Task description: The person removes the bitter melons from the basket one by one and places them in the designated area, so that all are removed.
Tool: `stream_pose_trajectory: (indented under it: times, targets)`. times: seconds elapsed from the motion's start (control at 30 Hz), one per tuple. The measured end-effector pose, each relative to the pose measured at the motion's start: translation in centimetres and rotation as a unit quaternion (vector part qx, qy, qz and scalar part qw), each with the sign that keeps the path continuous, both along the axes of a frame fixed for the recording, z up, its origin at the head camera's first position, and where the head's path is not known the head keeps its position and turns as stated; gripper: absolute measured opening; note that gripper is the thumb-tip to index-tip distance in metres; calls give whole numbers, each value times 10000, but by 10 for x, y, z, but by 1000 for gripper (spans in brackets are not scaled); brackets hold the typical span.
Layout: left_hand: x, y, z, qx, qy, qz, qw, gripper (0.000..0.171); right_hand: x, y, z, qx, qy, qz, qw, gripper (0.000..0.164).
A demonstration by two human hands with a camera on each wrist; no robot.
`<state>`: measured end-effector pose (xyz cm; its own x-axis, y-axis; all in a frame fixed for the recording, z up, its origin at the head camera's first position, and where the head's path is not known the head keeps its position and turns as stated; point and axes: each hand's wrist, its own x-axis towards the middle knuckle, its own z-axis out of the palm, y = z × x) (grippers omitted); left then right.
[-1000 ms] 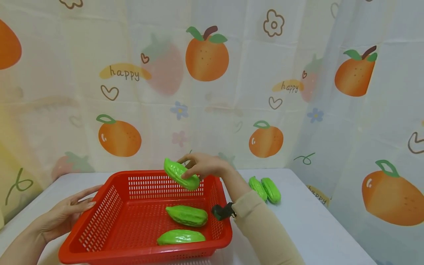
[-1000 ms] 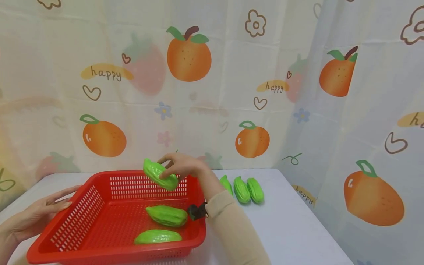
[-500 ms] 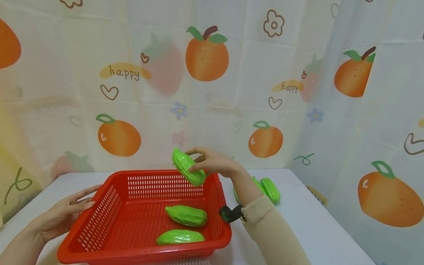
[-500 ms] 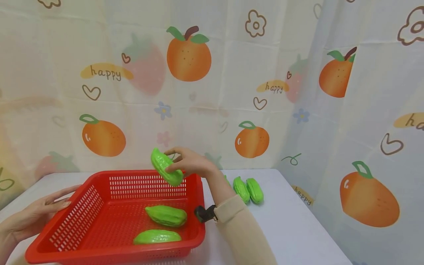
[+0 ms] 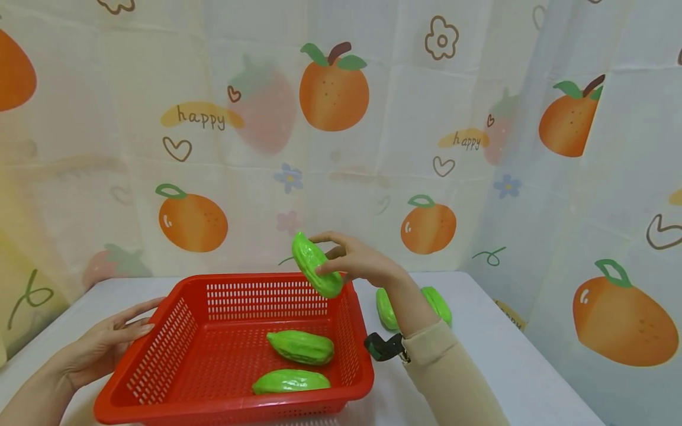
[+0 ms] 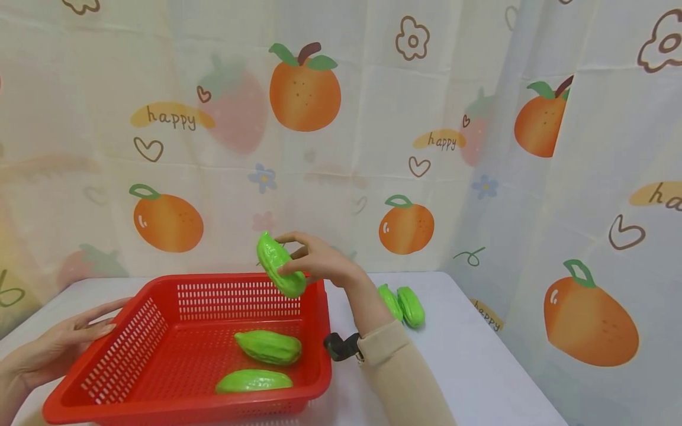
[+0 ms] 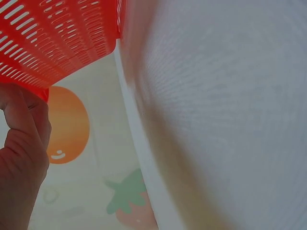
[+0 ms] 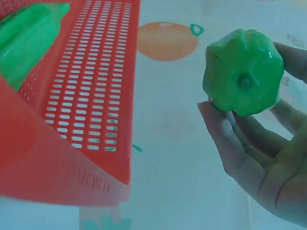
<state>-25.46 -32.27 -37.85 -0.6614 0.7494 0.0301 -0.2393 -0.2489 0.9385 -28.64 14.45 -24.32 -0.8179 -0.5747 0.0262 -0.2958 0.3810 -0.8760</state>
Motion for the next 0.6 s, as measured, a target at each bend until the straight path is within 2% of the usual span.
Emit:
stream_pose_trajectory:
  times: [0.23, 0.6]
  targets:
    - [0, 0, 1, -101, -114, 72, 9999, 56, 4, 10, -2, -59, -23, -94, 9999, 59]
    - [0, -1, -1, -125, 36, 122, 9998, 56, 7, 32, -7, 82, 64, -545, 9985, 62]
